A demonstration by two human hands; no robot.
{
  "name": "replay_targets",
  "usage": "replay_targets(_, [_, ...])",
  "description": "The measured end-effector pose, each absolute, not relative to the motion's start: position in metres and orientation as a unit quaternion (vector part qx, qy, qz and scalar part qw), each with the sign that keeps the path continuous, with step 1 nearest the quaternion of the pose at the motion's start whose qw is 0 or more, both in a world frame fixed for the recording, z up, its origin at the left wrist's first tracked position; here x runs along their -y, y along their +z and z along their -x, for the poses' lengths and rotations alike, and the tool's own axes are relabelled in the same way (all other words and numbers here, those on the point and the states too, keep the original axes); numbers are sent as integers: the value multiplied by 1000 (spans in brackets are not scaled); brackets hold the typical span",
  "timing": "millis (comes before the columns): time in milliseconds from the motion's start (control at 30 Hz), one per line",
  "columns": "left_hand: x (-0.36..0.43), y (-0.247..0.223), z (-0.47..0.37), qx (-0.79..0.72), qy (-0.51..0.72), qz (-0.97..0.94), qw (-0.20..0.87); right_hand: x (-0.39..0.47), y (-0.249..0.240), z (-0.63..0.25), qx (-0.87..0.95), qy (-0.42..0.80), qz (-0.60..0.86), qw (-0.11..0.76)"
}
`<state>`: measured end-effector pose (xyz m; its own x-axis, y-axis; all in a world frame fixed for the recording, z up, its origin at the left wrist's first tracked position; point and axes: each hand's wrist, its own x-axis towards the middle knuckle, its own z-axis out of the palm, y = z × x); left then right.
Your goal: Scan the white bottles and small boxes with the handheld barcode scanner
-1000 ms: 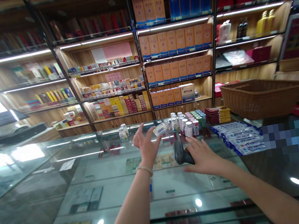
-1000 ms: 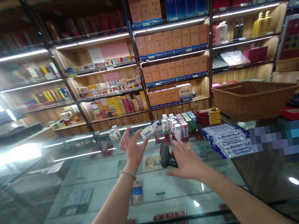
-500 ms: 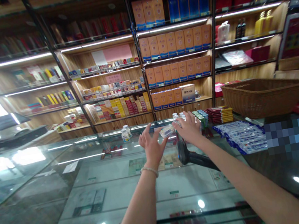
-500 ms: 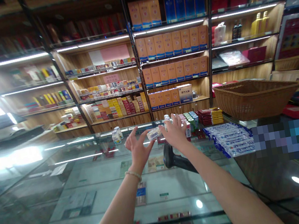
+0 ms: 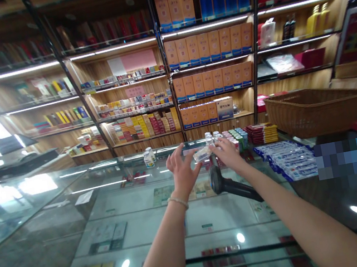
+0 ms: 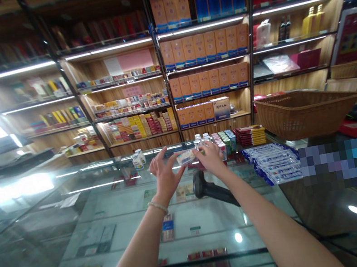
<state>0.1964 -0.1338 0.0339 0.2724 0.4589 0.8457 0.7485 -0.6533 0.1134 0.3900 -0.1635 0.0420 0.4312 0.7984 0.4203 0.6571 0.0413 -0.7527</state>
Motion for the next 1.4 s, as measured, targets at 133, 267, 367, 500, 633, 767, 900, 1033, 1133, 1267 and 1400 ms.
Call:
replay_targets(133, [137,36,-199,391,-455,788,135,162,42,-393,543,85,640,537])
replay_targets(267, [137,37,-200,399,-434,803,90,169,46,-393,572,21,628,528])
replay_targets(367, [136,39,-199,400,-427,809,58,179,54,-395,613,-22,611,501])
replay_targets(500, [133,42,-198,391,-420,819,13,189,62,-402,655,-49,590,470])
replay_targets(633, [133,44,-198,349,-396,849,-24,190,65,-407,670,-61,581,458])
replay_targets(767, [131,45,-199,339,-393,854,-38,187,63,-410,669,-60,584,456])
replay_targets(900, [129,44,-202,349,-398,848,-36,186,61,-411,675,-34,581,454])
replay_targets(1033, [130,43,-205,366,-417,832,-23,187,61,-408,672,-24,585,453])
replay_targets(1133, [132,43,-207,374,-427,823,-9,186,60,-403,649,-39,600,467])
replay_targets(1267, [136,42,-207,389,-437,811,8,184,56,-396,587,-72,637,494])
replay_targets(1400, [136,39,-206,397,-454,796,42,184,53,-383,580,-67,648,489])
